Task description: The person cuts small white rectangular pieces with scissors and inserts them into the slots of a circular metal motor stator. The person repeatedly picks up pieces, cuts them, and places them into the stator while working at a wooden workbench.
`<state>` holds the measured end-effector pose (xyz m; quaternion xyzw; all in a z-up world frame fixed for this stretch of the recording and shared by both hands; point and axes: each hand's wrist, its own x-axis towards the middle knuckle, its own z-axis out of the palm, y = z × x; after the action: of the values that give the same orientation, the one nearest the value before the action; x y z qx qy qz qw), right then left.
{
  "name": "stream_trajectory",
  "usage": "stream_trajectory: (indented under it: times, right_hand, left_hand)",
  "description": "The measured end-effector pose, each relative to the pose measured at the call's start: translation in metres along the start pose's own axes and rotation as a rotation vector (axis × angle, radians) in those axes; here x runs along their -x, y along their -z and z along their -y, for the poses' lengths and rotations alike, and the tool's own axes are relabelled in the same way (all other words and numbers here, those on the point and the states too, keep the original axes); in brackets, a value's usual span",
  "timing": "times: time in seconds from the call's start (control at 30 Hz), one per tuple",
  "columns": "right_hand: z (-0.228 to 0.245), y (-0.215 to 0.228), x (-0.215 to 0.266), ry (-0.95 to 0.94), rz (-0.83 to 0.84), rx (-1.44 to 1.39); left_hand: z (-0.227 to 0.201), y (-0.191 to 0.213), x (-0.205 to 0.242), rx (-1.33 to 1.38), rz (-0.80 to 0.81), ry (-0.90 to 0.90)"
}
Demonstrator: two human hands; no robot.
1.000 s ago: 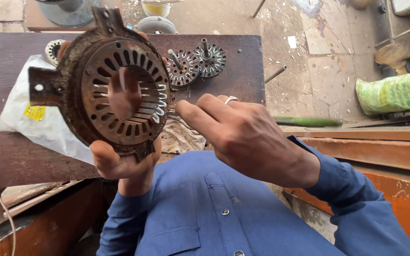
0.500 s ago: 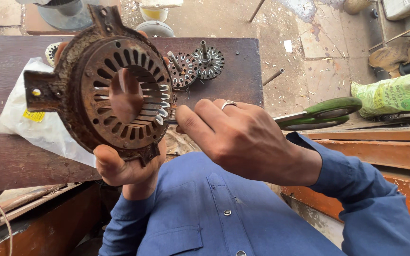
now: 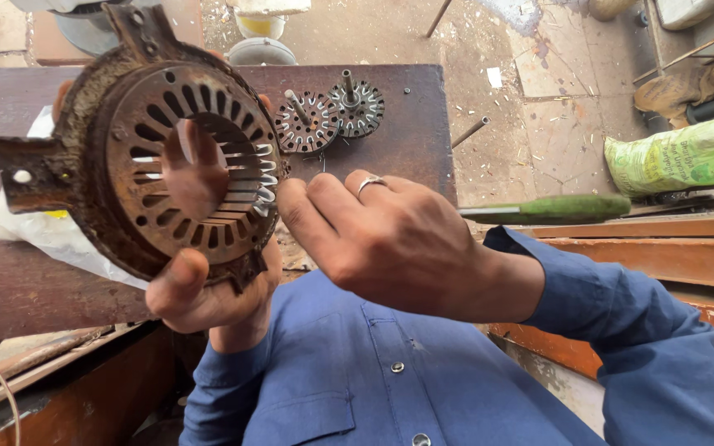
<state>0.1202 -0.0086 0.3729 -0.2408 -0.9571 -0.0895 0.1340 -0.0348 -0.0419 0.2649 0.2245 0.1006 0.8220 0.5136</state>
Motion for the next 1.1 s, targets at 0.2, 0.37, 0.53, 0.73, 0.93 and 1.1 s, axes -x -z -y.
stream_trajectory:
  times: [0.2,0.37,0.53,0.73,0.93,1.1]
  right_hand:
    - [0.006,0.001,-0.010,-0.073,0.024,-0.072]
    - [0.007,0.005,-0.020,-0.126,0.079,-0.194]
    - [0.004,0.006,-0.024,-0.245,0.148,-0.393]
    - [0.004,0.002,-0.028,-0.294,0.123,-0.497]
    - [0.005,-0.004,-0.029,-0.099,0.058,-0.224]
    - [-0.005,-0.005,-0.036,-0.286,0.128,-0.544]
  left_hand:
    - [-0.010,0.002,-0.007,-0.022,0.015,0.066]
    - [-0.009,-0.003,-0.008,-0.121,-0.039,0.047]
    - [-0.012,-0.003,-0.012,-0.269,-0.125,0.109]
    - [-0.019,-0.012,-0.018,-0.185,-0.068,0.116]
    - [-0.014,-0.011,-0.023,-0.103,-0.096,0.075]
    - [-0.008,0.003,-0.029,-0.028,-0.015,0.020]
